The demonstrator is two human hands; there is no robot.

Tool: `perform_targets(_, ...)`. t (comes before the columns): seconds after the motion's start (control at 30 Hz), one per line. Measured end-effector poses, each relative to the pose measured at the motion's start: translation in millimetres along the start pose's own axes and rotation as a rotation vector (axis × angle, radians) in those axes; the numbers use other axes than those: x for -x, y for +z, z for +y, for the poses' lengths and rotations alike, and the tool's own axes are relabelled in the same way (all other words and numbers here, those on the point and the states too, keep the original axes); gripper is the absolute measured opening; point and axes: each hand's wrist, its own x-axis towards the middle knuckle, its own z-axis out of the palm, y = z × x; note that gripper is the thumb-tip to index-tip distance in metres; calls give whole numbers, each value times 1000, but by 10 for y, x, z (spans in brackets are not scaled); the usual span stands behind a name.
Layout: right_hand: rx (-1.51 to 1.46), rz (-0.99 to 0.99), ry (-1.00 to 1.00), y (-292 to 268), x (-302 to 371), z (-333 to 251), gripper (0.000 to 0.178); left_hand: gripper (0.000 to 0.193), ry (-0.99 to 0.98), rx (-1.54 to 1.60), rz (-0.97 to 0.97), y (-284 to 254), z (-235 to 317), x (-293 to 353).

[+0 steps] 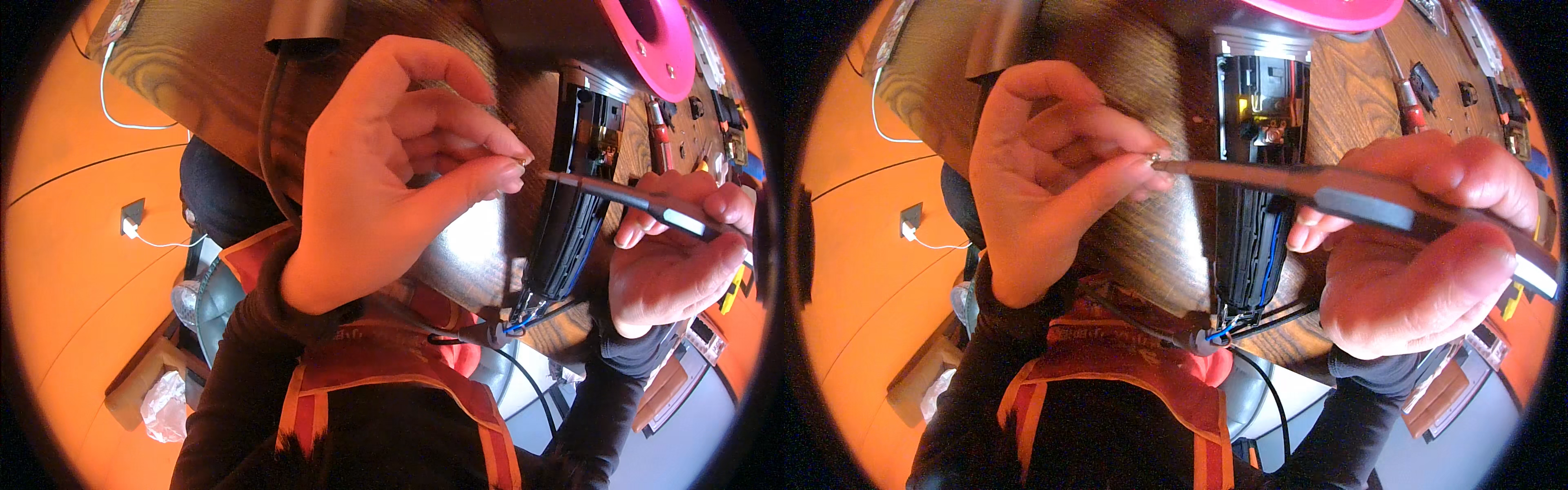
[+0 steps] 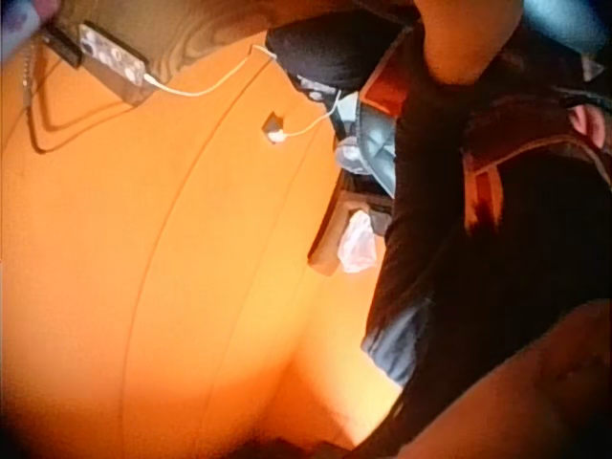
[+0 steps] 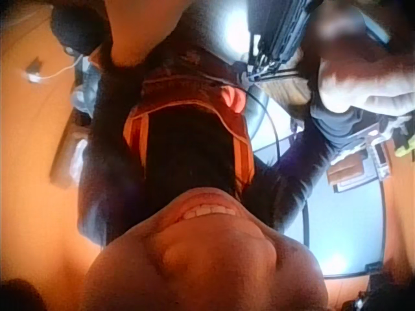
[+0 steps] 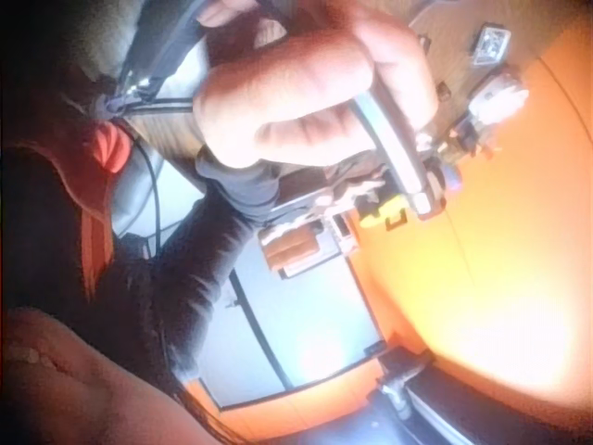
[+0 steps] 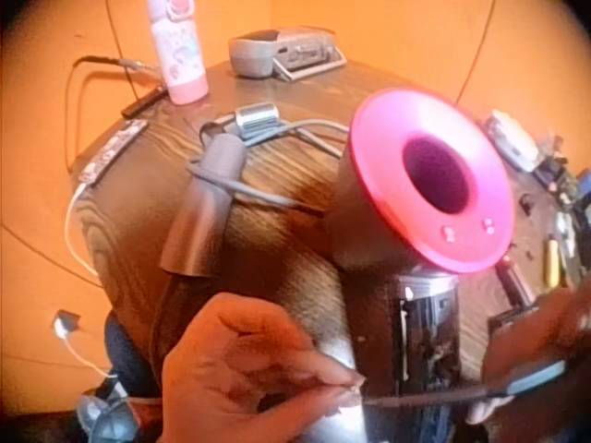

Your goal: The person disassembles a hair dryer by removing the outer casing and internal components. They use a screwdriver to remove screws and carefully separate the parts, revealing the internal wiring and motor assembly.

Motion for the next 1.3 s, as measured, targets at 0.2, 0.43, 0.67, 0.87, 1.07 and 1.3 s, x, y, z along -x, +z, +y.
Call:
perform_targets(0.2,-124,9,4,29,-17,10,41,43,-16,175,43,-2,39,-10)
perform_targets(0.43,36,24,31,66,2,-3,42,44,0,192,37,-16,28,-8)
perform_targets(0.67,-53,-59,26,79,-53,-3,40,43,-9,251,73,-2,32,16)
perform_targets(0.87,-40,-98,-41,29,-67,-69,38,44,124,44,-25,-53,32,15)
perform_targets(1.07,-3,-146,-116,15,-56,-117,36,49,31,336,98,54,95,34)
perform_targets(1.3,132,-311,-266,-9,26,-294,34,50,-201,538,3,54,246,52)
